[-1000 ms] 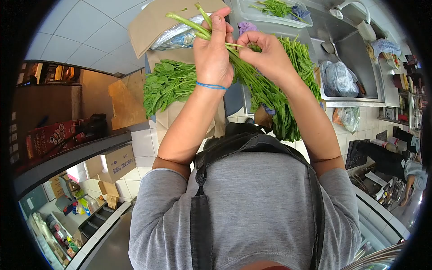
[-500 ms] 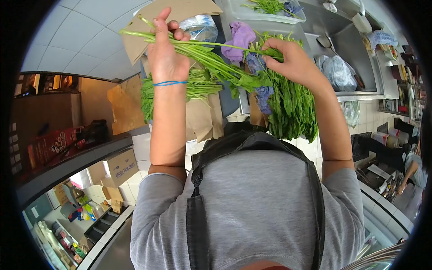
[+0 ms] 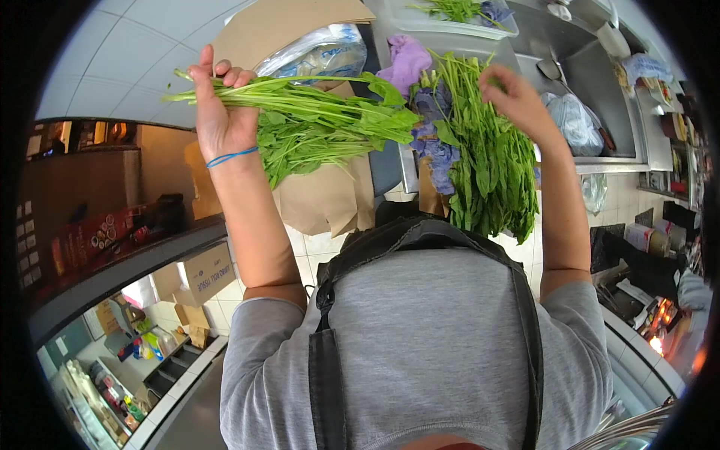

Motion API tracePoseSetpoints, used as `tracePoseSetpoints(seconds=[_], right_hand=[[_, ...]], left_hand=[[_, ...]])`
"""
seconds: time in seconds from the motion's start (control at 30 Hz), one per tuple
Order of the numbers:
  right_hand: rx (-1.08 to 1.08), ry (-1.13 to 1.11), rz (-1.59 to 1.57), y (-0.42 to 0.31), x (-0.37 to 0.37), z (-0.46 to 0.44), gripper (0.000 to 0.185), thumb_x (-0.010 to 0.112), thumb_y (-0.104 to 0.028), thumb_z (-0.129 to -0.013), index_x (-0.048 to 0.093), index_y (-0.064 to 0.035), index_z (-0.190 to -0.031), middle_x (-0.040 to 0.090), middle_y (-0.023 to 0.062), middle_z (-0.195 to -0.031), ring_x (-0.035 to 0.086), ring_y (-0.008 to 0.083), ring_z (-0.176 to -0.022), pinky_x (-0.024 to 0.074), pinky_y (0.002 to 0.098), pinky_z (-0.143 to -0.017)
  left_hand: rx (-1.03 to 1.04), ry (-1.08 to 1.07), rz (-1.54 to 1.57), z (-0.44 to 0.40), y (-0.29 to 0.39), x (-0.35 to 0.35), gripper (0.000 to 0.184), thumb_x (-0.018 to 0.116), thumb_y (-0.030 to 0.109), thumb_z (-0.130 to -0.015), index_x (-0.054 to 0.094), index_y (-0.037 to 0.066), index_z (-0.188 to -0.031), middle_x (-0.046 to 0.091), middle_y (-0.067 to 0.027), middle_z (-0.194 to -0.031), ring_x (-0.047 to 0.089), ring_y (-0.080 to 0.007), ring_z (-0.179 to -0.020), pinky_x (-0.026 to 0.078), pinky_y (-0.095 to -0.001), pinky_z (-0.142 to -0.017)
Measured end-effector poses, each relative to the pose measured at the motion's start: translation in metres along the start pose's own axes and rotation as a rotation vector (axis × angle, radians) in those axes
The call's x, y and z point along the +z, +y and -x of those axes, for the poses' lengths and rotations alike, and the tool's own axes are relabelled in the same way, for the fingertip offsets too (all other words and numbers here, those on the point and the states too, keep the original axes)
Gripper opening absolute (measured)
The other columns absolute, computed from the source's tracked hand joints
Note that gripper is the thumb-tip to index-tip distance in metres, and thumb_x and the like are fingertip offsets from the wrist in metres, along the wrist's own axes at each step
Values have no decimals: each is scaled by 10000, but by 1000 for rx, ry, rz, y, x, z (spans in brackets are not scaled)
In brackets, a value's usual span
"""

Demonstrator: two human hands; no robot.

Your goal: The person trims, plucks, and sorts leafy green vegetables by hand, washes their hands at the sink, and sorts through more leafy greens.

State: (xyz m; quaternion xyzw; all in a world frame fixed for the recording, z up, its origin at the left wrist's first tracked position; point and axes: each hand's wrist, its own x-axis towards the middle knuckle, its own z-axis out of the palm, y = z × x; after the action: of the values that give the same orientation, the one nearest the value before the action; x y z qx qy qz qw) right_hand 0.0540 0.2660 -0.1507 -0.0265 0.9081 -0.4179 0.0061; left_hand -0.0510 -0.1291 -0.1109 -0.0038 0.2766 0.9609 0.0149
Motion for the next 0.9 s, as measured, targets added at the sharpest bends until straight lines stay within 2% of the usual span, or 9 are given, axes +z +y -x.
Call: tracePoseSetpoints(seconds=[0.17, 0.27, 0.33, 0.37, 0.43, 0.47, 0.6, 0.67, 0.9], right_hand=[[-154, 367, -328, 6, -40, -73, 144, 516, -116, -916, 584, -90, -1041, 602, -27, -844, 424, 31, -621, 358, 181, -562], [-190, 507, -184, 75, -69, -168, 298, 531, -284, -933, 573, -102, -1166, 639, 68, -1034, 572, 122, -829, 459, 292, -732], [-341, 732, 747, 100, -51, -211, 323, 649, -154, -843, 620, 29, -1108, 681, 106, -937, 610, 185, -832, 462, 314, -829], [-358, 721, 730, 114, -43, -224, 323, 649, -154, -843, 620, 29, -1108, 681, 106, -937, 610, 185, -832, 462, 314, -829], [-20, 536, 1354, 155, -34, -243, 539, 513, -514, -902, 530, -151, -1301, 545, 205, -1286, 510, 297, -1200, 372, 547, -963], [-38, 544, 1209, 193, -40, -268, 697, 474, -673, -838, 509, -204, -1352, 400, 204, -1441, 259, 399, -1391, 137, 695, -1037], [31, 196, 1110, 106, -46, -221, 560, 519, -566, -878, 573, -187, -1287, 501, 115, -1385, 422, 350, -1305, 287, 587, -1037], [11, 140, 585, 110, -60, -211, 345, 614, -337, -874, 637, -230, -1201, 683, 49, -1112, 638, 293, -1017, 476, 345, -865], [-171, 262, 152, 80, -88, -112, 328, 635, -235, -893, 636, -83, -1184, 660, 65, -1149, 617, 174, -1032, 448, 283, -908]], left_hand=[[47, 70, 87, 9, 33, -22, 384, 448, 365, -987, 584, 31, -1120, 437, -41, -785, 371, -158, -691, 394, -296, -660], [75, 121, 147, 17, 52, -39, 401, 432, 379, -990, 607, 25, -1066, 440, -41, -774, 375, -162, -692, 388, -298, -663], [103, 163, 165, 23, 67, -53, 411, 426, 384, -991, 615, 23, -1039, 441, -41, -770, 377, -164, -692, 386, -298, -664], [110, 196, 190, 26, 73, -60, 415, 426, 388, -991, 618, 21, -1016, 444, -42, -769, 381, -166, -694, 386, -298, -665], [131, 235, 216, 34, 85, -74, 421, 427, 392, -990, 621, 18, -993, 447, -43, -769, 385, -168, -695, 387, -298, -665], [136, 249, 228, 38, 91, -80, 421, 432, 396, -986, 620, 20, -992, 450, -44, -767, 388, -168, -697, 387, -299, -666], [254, 170, -35, 45, 124, -83, 338, 503, 355, -967, 616, 40, -1017, 458, -37, -781, 398, -160, -720, 397, -293, -683], [388, 106, -367, 51, 136, -45, 305, 520, 304, -972, 596, 25, -1071, 474, -27, -808, 406, -139, -728, 399, -283, -672], [509, -305, -1673, 48, 93, 11, 284, 600, 219, -936, 618, 64, -1174, 659, -43, -974, 547, -119, -761, 433, -241, -669]])
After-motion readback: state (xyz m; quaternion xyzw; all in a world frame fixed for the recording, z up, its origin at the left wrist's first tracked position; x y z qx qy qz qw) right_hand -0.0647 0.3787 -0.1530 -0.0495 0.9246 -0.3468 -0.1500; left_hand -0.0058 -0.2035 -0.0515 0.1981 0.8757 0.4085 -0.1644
